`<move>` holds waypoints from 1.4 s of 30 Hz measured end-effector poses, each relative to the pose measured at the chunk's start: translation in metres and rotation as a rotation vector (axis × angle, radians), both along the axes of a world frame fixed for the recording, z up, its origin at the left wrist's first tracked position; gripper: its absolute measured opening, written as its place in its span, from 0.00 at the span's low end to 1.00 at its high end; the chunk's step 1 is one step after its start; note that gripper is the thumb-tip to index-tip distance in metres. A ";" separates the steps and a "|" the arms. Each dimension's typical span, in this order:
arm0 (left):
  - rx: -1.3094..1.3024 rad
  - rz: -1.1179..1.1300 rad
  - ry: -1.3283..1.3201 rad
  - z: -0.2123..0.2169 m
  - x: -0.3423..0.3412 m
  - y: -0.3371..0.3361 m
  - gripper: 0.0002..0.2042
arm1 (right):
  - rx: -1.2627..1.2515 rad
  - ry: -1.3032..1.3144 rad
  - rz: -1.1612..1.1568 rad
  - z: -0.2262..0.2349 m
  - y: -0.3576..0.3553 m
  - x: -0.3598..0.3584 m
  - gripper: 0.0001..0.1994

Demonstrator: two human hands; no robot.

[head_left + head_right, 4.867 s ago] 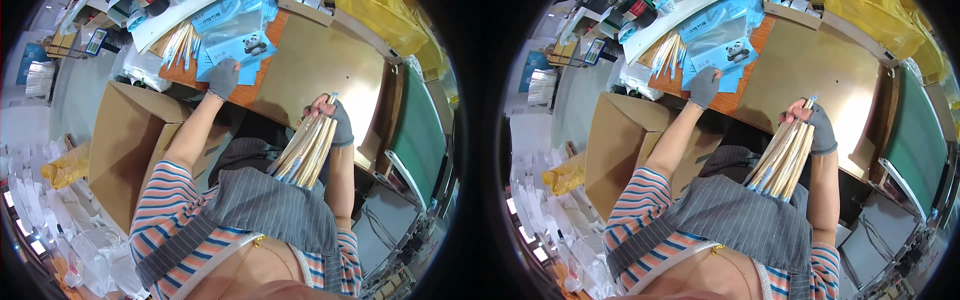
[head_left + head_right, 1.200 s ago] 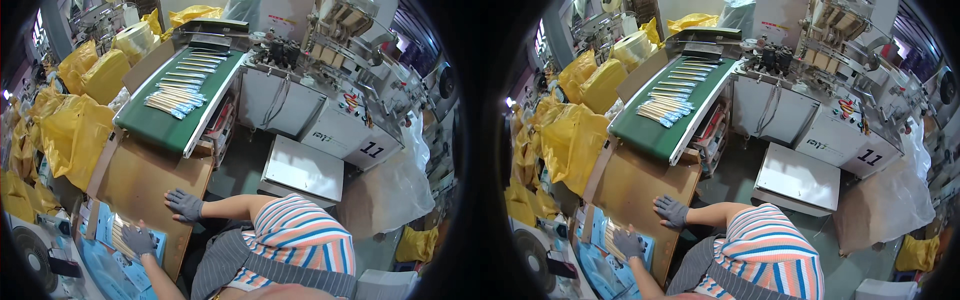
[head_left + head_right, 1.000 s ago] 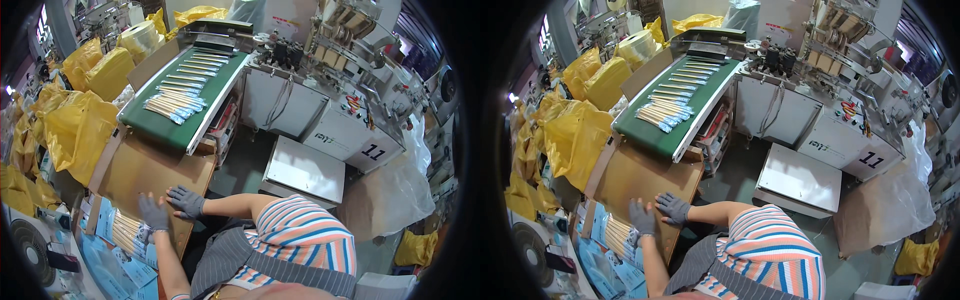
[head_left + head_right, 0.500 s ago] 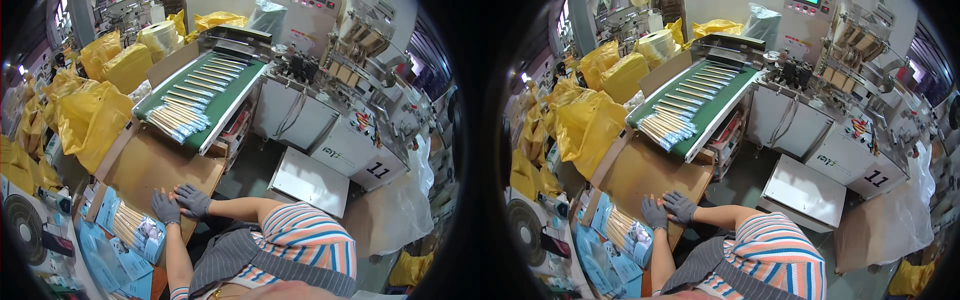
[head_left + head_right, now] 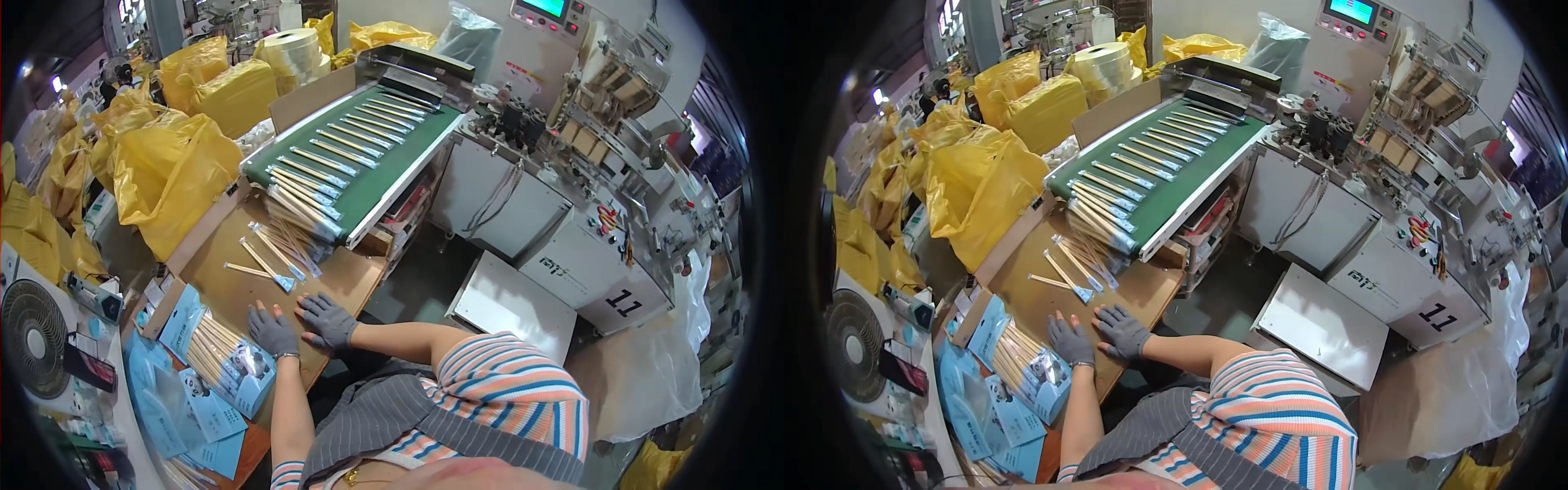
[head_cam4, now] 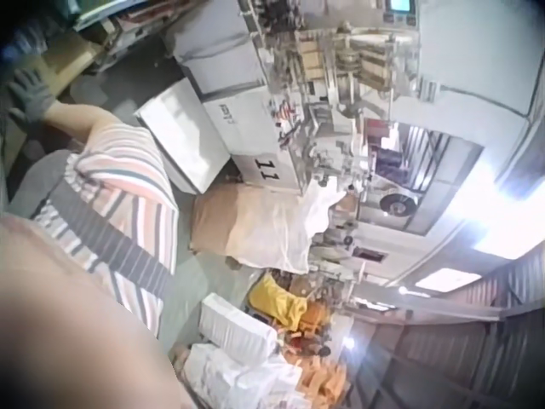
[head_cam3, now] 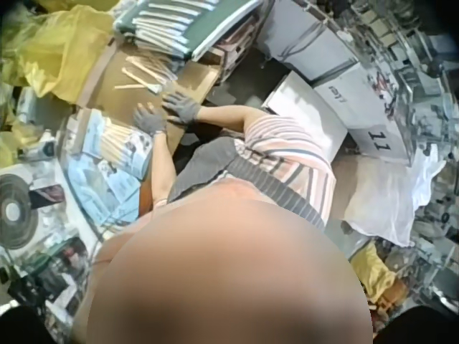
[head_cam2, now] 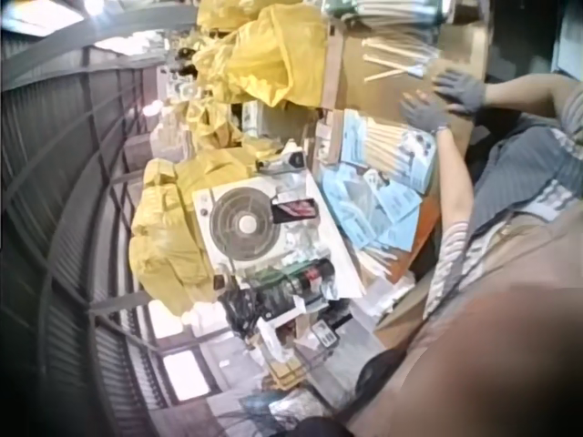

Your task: Bundling and packaging thin sticks, likely incense, using a specialized machine and scissors.

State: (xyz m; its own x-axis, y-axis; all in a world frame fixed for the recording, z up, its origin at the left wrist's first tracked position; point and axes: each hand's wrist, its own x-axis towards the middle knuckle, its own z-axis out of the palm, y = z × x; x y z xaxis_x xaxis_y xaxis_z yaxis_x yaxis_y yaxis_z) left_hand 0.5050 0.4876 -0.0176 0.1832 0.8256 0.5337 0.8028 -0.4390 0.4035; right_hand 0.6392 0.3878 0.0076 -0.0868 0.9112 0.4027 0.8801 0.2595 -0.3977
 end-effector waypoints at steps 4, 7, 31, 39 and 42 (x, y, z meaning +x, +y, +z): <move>0.009 0.031 0.018 -0.006 -0.001 0.002 0.22 | 0.029 0.000 -0.007 -0.004 0.001 0.001 0.30; 0.019 0.028 0.010 -0.006 -0.001 0.000 0.22 | 0.031 -0.015 -0.007 -0.005 0.001 0.001 0.30; 0.038 -0.006 0.030 -0.003 0.001 0.002 0.20 | 0.021 -0.001 -0.022 0.005 -0.001 0.000 0.30; 0.008 0.023 0.065 -0.011 -0.004 0.002 0.20 | 0.008 -0.010 0.013 -0.013 0.004 0.000 0.31; 0.020 0.010 0.009 -0.010 0.001 0.004 0.20 | -0.031 -0.006 -0.007 -0.002 0.004 0.002 0.30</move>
